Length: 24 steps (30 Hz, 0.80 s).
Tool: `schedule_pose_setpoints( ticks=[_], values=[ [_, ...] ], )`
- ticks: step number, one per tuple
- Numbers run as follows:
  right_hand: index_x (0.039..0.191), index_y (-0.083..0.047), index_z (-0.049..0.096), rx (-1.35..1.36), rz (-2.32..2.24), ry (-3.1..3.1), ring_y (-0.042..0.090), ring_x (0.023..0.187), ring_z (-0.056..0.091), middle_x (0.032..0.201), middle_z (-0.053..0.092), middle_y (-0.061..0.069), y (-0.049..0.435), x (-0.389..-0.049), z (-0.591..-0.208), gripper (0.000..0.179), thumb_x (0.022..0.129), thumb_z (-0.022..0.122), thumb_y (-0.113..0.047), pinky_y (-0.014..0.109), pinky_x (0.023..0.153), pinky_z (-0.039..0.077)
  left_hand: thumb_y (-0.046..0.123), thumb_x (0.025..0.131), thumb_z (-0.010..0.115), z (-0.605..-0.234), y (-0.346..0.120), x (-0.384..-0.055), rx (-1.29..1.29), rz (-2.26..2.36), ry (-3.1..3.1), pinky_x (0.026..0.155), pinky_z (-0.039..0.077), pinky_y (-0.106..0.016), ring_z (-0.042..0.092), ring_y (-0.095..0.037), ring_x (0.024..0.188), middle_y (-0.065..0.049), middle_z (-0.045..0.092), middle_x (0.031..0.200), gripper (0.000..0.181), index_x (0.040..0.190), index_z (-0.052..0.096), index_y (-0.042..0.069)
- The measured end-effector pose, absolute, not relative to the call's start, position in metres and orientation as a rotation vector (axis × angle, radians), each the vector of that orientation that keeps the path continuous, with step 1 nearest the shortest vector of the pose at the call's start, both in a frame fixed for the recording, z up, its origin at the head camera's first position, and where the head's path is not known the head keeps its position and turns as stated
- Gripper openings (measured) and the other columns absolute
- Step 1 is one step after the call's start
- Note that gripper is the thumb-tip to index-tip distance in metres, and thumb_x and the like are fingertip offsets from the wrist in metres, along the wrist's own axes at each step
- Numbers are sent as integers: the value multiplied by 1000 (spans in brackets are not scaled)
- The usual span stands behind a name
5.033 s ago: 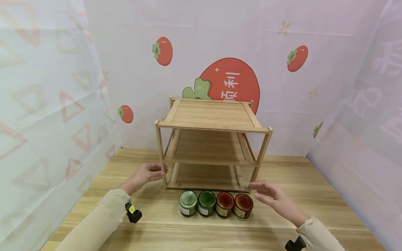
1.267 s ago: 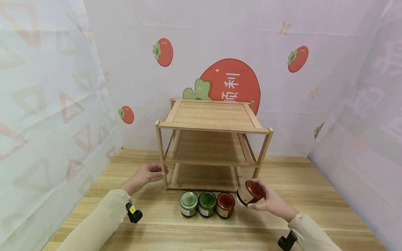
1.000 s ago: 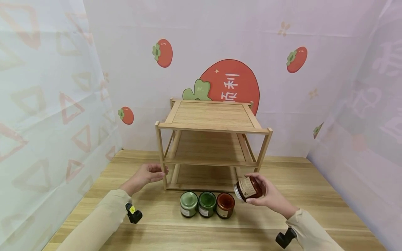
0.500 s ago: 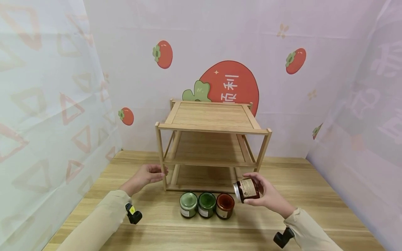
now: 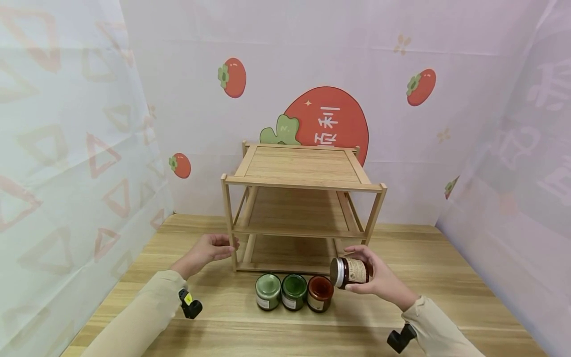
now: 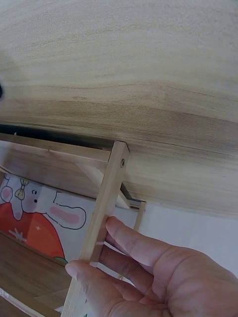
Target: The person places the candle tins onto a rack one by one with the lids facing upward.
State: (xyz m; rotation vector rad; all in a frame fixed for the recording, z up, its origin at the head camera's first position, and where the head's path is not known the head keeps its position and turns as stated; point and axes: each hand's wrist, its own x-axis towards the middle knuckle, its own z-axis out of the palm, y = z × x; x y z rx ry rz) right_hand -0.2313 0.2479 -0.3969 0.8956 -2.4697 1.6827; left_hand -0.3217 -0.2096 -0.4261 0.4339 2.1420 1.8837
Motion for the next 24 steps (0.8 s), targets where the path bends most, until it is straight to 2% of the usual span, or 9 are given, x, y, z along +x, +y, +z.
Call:
schedule_pose_setpoints(
  ticks=[3, 7, 19, 24],
  values=[
    [132, 2, 42, 933, 1651, -2447, 1, 105, 59, 124, 57, 24, 248, -232, -398, 72, 71, 81, 2, 22, 83, 55, 6, 91, 66, -427, -210, -322, 424, 1886, 2142, 90, 56, -28, 65, -11, 100, -9, 67, 115, 41, 125, 53, -14],
    [132, 4, 42, 940, 1608, -2442, -2, 108, 57, 125, 57, 24, 248, -233, -399, 72, 72, 82, 0, 12, 93, 46, 6, 91, 66, -427, -210, -322, 433, 1887, 2140, 90, 56, -27, 65, -10, 101, -9, 67, 115, 41, 125, 53, -14],
    [131, 9, 44, 954, 1612, -2426, -1, 110, 57, 128, 53, 26, 246, -235, -402, 69, 74, 81, -1, 11, 95, 45, 7, 91, 66, -426, -210, -322, 448, 1890, 2130, 92, 55, -29, 64, -11, 104, -13, 66, 119, 40, 124, 54, -13],
    [129, 8, 47, 958, 1617, -2419, 0, 107, 58, 125, 56, 18, 245, -235, -400, 65, 74, 80, 1, 12, 93, 47, 7, 91, 66, -426, -210, -322, 448, 1892, 2126, 91, 55, -28, 64, -11, 103, -11, 66, 118, 39, 123, 55, -13]
  ],
)
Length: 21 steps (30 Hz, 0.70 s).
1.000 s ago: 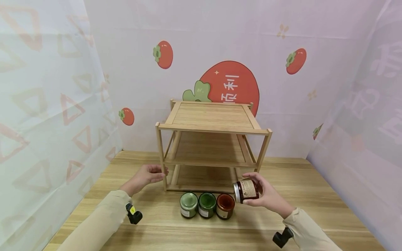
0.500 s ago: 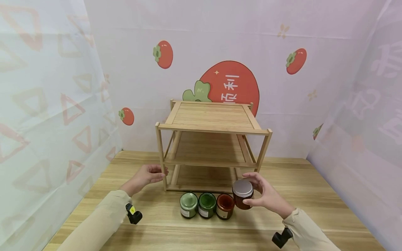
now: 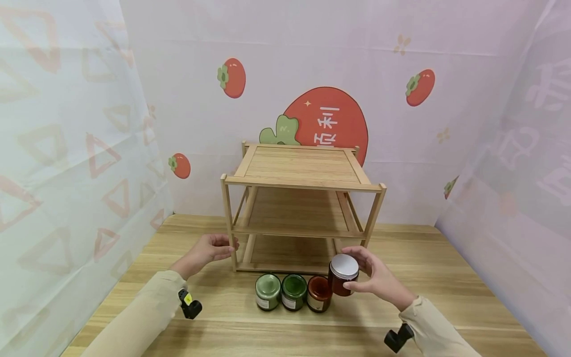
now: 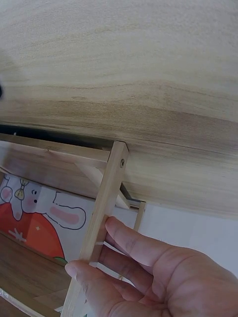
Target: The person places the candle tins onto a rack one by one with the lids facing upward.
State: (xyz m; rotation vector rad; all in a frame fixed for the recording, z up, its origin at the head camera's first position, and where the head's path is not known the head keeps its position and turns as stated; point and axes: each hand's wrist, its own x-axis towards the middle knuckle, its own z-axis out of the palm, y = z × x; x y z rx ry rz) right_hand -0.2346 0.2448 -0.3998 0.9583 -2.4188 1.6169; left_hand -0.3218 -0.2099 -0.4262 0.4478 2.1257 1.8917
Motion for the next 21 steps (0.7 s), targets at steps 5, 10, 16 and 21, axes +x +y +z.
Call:
schedule_pose_setpoints(
  ticks=[5, 10, 16, 21],
  values=[
    [127, 5, 49, 940, 1628, -2427, 1, 104, 59, 120, 59, 3, 244, -234, -398, 62, 74, 81, 0, 14, 91, 48, 7, 92, 66, -426, -210, -322, 453, 1889, 2124, 91, 55, -28, 64, -10, 103, -11, 66, 118, 39, 124, 55, -13],
    [125, 7, 50, 935, 1622, -2417, 1, 103, 60, 118, 60, 2, 243, -235, -395, 60, 74, 80, 1, 13, 90, 49, 9, 92, 66, -426, -210, -322, 470, 1879, 2130, 92, 55, -28, 64, -10, 104, -13, 66, 120, 40, 123, 55, -13],
    [124, 9, 51, 939, 1586, -2395, 0, 103, 59, 119, 58, 22, 240, -235, -389, 58, 75, 79, 2, 12, 91, 48, 9, 92, 66, -424, -210, -321, 472, 1873, 2134, 92, 55, -29, 64, -11, 104, -15, 65, 121, 41, 124, 54, -13],
    [125, 10, 50, 933, 1603, -2374, 1, 102, 60, 118, 60, 12, 238, -234, -379, 56, 76, 78, 3, 13, 90, 49, 9, 92, 66, -423, -210, -320, 479, 1869, 2134, 92, 55, -29, 64, -13, 105, -17, 64, 122, 41, 124, 54, -13]
  ],
)
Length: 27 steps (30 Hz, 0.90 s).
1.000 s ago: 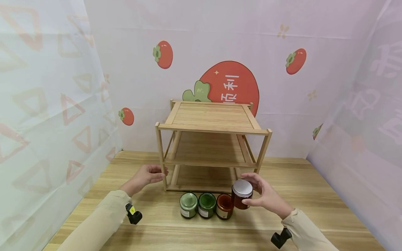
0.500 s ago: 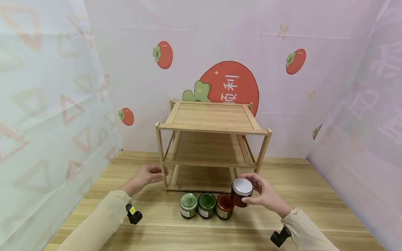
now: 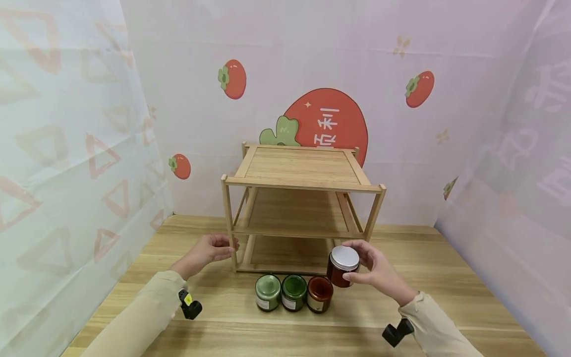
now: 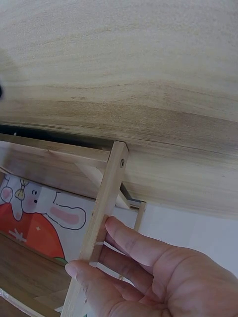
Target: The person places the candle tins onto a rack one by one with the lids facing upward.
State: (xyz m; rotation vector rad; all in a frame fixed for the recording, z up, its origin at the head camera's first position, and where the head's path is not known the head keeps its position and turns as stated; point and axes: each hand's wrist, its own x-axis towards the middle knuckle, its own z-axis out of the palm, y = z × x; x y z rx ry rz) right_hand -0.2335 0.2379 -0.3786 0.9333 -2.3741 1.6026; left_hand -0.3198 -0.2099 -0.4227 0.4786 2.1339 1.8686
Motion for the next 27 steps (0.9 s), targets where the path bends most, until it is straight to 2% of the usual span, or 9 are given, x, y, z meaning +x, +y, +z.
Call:
schedule_pose_setpoints(
  ticks=[4, 8, 16, 27],
  values=[
    [125, 11, 50, 929, 1609, -2348, 1, 100, 61, 116, 60, -5, 236, -232, -370, 55, 77, 76, 6, 14, 88, 51, 10, 91, 67, -424, -209, -320, 478, 1868, 2131, 92, 55, -29, 64, -14, 106, -16, 64, 122, 41, 124, 55, -13],
    [125, 12, 50, 938, 1628, -2324, 1, 100, 61, 115, 60, -12, 234, -231, -360, 54, 78, 75, 7, 14, 87, 51, 9, 91, 67, -426, -210, -321, 462, 1877, 2129, 91, 55, -28, 64, -12, 104, -13, 65, 120, 40, 123, 55, -12],
    [126, 14, 49, 956, 1649, -2272, 1, 101, 62, 115, 62, -14, 229, -230, -342, 58, 75, 76, 10, 15, 85, 54, 7, 92, 65, -427, -210, -322, 452, 1884, 2130, 91, 55, -27, 64, -11, 103, -11, 66, 118, 40, 124, 54, -13],
    [129, 11, 49, 927, 1713, -2230, 5, 99, 64, 117, 63, -7, 216, -227, -298, 63, 73, 78, 9, 19, 82, 56, 7, 92, 65, -425, -210, -321, 443, 1880, 2131, 92, 55, -29, 64, -10, 102, -12, 65, 119, 40, 125, 53, -14]
  ],
)
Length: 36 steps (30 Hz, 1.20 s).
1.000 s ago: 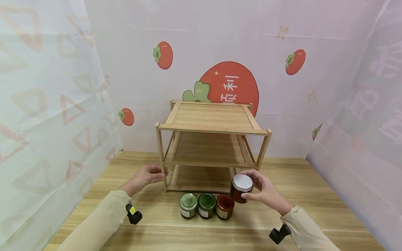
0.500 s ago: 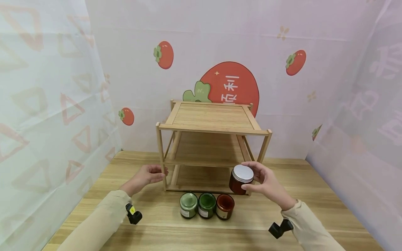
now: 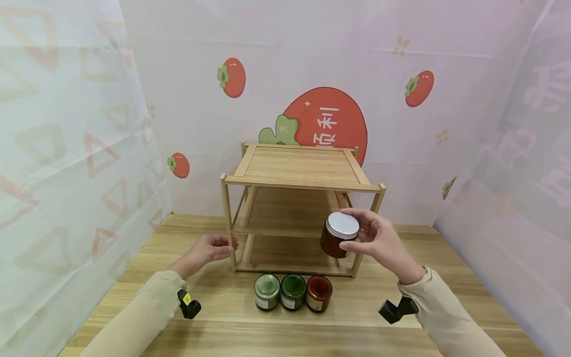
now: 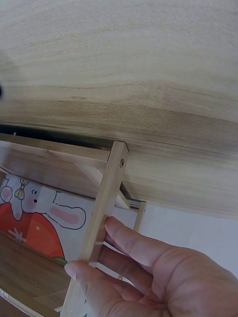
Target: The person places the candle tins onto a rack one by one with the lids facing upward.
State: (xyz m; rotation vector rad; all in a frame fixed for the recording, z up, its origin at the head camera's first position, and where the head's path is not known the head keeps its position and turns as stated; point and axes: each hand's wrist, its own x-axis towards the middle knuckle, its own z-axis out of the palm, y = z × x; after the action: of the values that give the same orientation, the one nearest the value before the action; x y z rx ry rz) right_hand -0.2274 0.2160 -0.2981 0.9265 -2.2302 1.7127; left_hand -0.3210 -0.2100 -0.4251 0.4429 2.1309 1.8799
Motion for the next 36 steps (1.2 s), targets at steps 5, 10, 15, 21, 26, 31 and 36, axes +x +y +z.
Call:
schedule_pose_setpoints(
  ticks=[5, 10, 15, 21, 26, 31, 36],
  values=[
    [131, 7, 50, 914, 1748, -2222, 7, 100, 64, 118, 62, -3, 206, -229, -270, 64, 74, 78, 8, 21, 83, 57, 7, 92, 66, -425, -210, -321, 446, 1880, 2129, 93, 55, -31, 65, -10, 102, -12, 65, 119, 40, 124, 54, -13],
    [133, 2, 50, 830, 1764, -2235, 7, 103, 64, 122, 60, 4, 190, -232, -241, 64, 77, 78, 4, 21, 85, 56, 8, 92, 66, -424, -210, -321, 447, 1882, 2131, 93, 55, -31, 65, -11, 102, -13, 65, 119, 38, 123, 55, -12],
    [135, -4, 51, 750, 1746, -2251, 12, 110, 63, 129, 58, 11, 171, -239, -223, 63, 78, 79, -4, 23, 89, 55, 8, 92, 65, -424, -210, -320, 455, 1880, 2129, 92, 55, -28, 64, -15, 106, -17, 64, 122, 40, 124, 54, -13],
    [132, -12, 57, 674, 1667, -2244, 17, 119, 59, 129, 61, 6, 152, -254, -202, 59, 78, 82, -16, 29, 98, 51, 8, 90, 68, -425, -209, -320, 434, 1895, 2129, 90, 55, -28, 64, -18, 107, -18, 64, 121, 40, 123, 56, -12],
    [130, -13, 58, 621, 1702, -2208, 16, 115, 61, 127, 62, 5, 140, -267, -185, 59, 76, 83, -16, 35, 100, 49, 8, 90, 68, -426, -206, -321, 446, 1895, 2132, 90, 56, -28, 65, -16, 104, -19, 65, 119, 42, 124, 55, -12],
    [128, -13, 59, 597, 1712, -2205, 15, 107, 64, 122, 64, 5, 128, -282, -168, 60, 75, 85, -16, 32, 97, 49, 6, 91, 66, -426, -207, -322, 439, 1898, 2120, 90, 55, -27, 65, -14, 104, -24, 62, 123, 42, 125, 53, -14],
    [130, -12, 58, 643, 1733, -2209, 17, 105, 64, 121, 65, 7, 115, -296, -157, 61, 75, 84, -15, 32, 96, 50, 6, 92, 65, -426, -209, -322, 449, 1895, 2112, 91, 55, -28, 65, -14, 105, -25, 61, 125, 44, 127, 51, -15]
  ],
)
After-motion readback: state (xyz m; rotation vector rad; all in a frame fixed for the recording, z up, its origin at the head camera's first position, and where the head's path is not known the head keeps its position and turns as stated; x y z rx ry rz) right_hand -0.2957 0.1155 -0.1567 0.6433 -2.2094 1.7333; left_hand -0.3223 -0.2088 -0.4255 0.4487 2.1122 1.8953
